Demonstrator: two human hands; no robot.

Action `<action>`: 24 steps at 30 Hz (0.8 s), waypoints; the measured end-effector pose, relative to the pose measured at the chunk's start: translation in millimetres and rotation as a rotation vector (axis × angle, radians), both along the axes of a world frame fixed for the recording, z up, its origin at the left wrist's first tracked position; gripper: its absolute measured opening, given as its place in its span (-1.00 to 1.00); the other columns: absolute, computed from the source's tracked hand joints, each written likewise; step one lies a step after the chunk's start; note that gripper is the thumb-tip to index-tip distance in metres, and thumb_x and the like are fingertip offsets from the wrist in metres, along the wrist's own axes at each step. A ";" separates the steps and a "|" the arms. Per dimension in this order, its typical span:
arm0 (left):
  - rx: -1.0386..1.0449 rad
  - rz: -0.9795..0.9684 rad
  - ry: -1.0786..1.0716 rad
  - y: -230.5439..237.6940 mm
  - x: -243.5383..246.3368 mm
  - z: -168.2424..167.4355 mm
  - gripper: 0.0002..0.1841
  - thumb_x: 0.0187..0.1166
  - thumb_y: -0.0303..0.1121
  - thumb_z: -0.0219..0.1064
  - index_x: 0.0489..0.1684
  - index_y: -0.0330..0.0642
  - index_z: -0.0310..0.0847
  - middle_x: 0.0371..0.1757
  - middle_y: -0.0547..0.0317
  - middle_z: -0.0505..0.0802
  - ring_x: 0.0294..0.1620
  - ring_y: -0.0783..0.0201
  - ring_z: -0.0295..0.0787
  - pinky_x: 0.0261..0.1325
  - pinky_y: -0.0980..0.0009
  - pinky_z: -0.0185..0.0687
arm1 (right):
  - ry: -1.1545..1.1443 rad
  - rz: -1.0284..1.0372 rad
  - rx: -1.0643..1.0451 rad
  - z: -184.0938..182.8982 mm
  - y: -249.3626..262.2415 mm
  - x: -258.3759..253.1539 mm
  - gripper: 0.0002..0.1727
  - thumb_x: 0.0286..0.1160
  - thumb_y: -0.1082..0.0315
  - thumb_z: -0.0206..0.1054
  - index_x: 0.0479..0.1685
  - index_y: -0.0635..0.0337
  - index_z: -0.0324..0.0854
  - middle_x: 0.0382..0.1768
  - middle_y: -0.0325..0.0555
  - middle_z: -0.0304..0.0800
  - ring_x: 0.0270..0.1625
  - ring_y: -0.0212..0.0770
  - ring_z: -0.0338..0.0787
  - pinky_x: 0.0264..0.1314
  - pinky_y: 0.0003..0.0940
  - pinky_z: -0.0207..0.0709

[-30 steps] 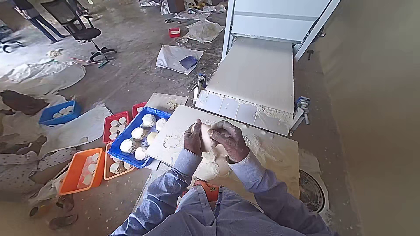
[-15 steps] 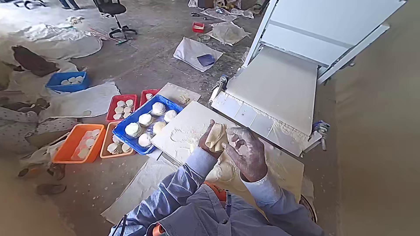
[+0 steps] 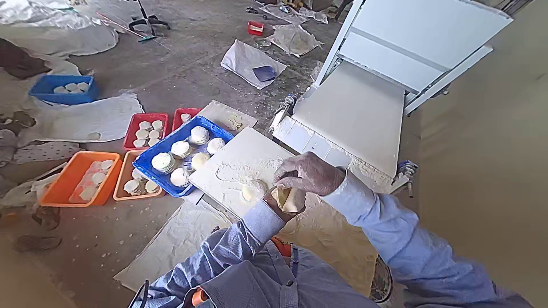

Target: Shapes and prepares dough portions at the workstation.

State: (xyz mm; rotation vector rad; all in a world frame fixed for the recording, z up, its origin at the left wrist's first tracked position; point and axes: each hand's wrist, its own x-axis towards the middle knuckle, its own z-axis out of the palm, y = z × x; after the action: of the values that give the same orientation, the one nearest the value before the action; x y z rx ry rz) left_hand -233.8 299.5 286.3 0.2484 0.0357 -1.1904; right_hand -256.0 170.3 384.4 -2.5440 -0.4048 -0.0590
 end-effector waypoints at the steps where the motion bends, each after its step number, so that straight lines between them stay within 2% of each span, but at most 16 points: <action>1: -0.023 -0.015 0.006 3.6 -0.9 -0.4 -0.57 0.79 -0.47 -0.20 -0.39 -0.08 0.63 -0.50 0.22 0.77 -0.50 0.39 0.71 -0.42 0.49 0.64 | 0.053 -0.018 0.014 0.8 -1.6 11.0 -0.86 0.45 0.37 0.50 -0.14 0.22 0.87 -0.25 -0.08 0.93 -0.24 -0.27 0.88 -0.05 -0.28 0.76; 2: -0.039 -0.036 0.031 6.7 -1.1 1.1 -0.55 0.81 -0.44 -0.23 -0.37 -0.07 0.63 -0.50 0.22 0.77 -0.51 0.40 0.72 -0.44 0.50 0.64 | 0.056 -0.051 -0.002 0.5 -1.8 19.3 -0.86 0.47 0.41 0.48 -0.09 0.24 0.85 -0.20 -0.03 0.92 -0.21 -0.22 0.89 -0.01 -0.24 0.76; 4: -0.067 -0.056 0.109 13.2 -0.5 2.5 -0.54 0.82 -0.37 -0.25 -0.37 -0.08 0.63 -0.51 0.18 0.78 -0.54 0.36 0.73 -0.52 0.49 0.62 | -0.080 -0.080 -0.069 -3.3 -0.9 25.4 -0.84 0.47 0.43 0.45 -0.06 0.24 0.84 -0.17 0.01 0.90 -0.17 -0.13 0.89 0.01 -0.17 0.75; 6: -0.082 -0.052 0.148 22.3 2.2 1.8 -0.53 0.83 -0.33 -0.26 -0.32 -0.08 0.63 -0.48 0.16 0.80 -0.52 0.35 0.75 -0.50 0.48 0.65 | -0.228 -0.043 -0.057 -3.8 2.6 18.0 -0.83 0.45 0.34 0.43 -0.13 0.21 0.85 -0.24 -0.09 0.89 -0.22 -0.25 0.86 -0.07 -0.36 0.75; 9: -0.069 -0.014 0.123 33.4 6.0 1.8 -0.56 0.80 -0.37 -0.22 -0.31 -0.11 0.65 -0.47 0.14 0.80 -0.52 0.34 0.74 -0.49 0.48 0.64 | -0.246 0.024 -0.012 -0.3 10.0 -5.0 -0.73 0.32 0.18 0.49 -0.18 0.19 0.87 -0.21 -0.15 0.91 -0.09 -0.31 0.85 0.04 -0.44 0.73; 11: -0.021 0.006 0.119 40.0 5.6 6.4 -0.60 0.85 -0.36 -0.27 -0.22 -0.10 0.55 -0.40 0.19 0.75 -0.40 0.38 0.72 -0.37 0.53 0.63 | -0.269 0.031 -0.024 -2.9 15.0 -17.9 -0.71 0.23 0.13 0.55 -0.22 0.16 0.88 -0.20 -0.16 0.91 -0.01 -0.31 0.84 0.15 -0.45 0.68; 15: -0.136 -0.025 0.096 36.3 11.7 -10.1 -0.57 0.85 -0.20 -0.16 -0.21 -0.05 0.70 -0.31 0.17 0.85 -0.29 0.34 0.83 -0.26 0.46 0.76 | -0.307 -0.009 -0.033 -11.6 18.3 -28.4 -0.72 0.22 0.15 0.58 -0.19 0.14 0.88 -0.14 -0.14 0.88 0.07 -0.28 0.81 0.22 -0.47 0.66; 18: -0.103 -0.026 -0.003 35.6 18.3 -3.0 -0.57 0.82 -0.25 -0.14 -0.27 -0.05 0.72 -0.37 0.20 0.86 -0.38 0.40 0.82 -0.38 0.52 0.71 | -0.321 -0.160 0.032 -13.9 16.9 -33.6 -0.70 0.32 0.21 0.51 -0.07 0.21 0.85 -0.04 -0.06 0.88 0.12 -0.23 0.83 0.23 -0.38 0.69; 19: -0.023 0.007 -0.164 36.5 22.9 3.6 -0.60 0.82 -0.30 -0.11 -0.27 -0.07 0.72 -0.40 0.25 0.85 -0.41 0.47 0.79 -0.36 0.58 0.70 | -0.326 -0.224 0.081 -14.6 14.5 -36.6 -0.71 0.36 0.23 0.50 -0.05 0.23 0.84 -0.02 -0.04 0.88 0.10 -0.24 0.83 0.20 -0.39 0.71; 20: 0.115 0.053 -0.463 38.0 29.3 13.4 -0.65 0.84 -0.34 -0.04 -0.25 -0.09 0.70 -0.44 0.34 0.80 -0.43 0.56 0.72 -0.32 0.64 0.66 | -0.330 -0.289 0.135 -15.7 10.3 -39.9 -0.72 0.39 0.25 0.49 -0.03 0.24 0.83 0.00 -0.03 0.87 0.07 -0.27 0.82 0.12 -0.41 0.72; 21: 0.232 0.100 -0.777 37.2 37.3 24.1 -0.70 0.80 -0.38 0.06 -0.32 -0.15 0.70 -0.55 0.34 0.75 -0.54 0.57 0.64 -0.41 0.64 0.60 | -0.334 -0.351 0.172 -16.4 5.6 -43.4 -0.72 0.41 0.24 0.49 -0.02 0.24 0.82 0.01 -0.04 0.86 0.05 -0.29 0.83 0.05 -0.42 0.74; 23: 0.349 0.166 -1.483 37.3 59.2 38.1 -0.75 0.69 -0.37 0.29 -0.45 -0.27 0.66 -0.64 0.24 0.69 -0.63 0.48 0.61 -0.49 0.54 0.57 | -0.348 -0.446 0.190 -18.5 -4.3 -50.6 -0.71 0.43 0.25 0.47 0.01 0.23 0.81 0.02 -0.04 0.87 0.00 -0.29 0.84 0.00 -0.42 0.74; 24: 0.381 0.188 -1.799 37.3 69.9 43.4 -0.72 0.64 -0.30 0.35 -0.48 -0.29 0.66 -0.64 0.17 0.67 -0.62 0.36 0.59 -0.49 0.39 0.52 | -0.351 -0.483 0.190 -19.9 -8.2 -53.2 -0.72 0.44 0.27 0.46 0.02 0.24 0.81 0.02 -0.03 0.86 -0.02 -0.29 0.84 0.02 -0.41 0.74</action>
State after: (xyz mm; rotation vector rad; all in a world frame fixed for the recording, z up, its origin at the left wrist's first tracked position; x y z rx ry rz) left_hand -164.0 336.8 329.8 1.5217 -1.2539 -0.4217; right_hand -309.2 162.1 364.5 -2.3837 0.0941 -0.6954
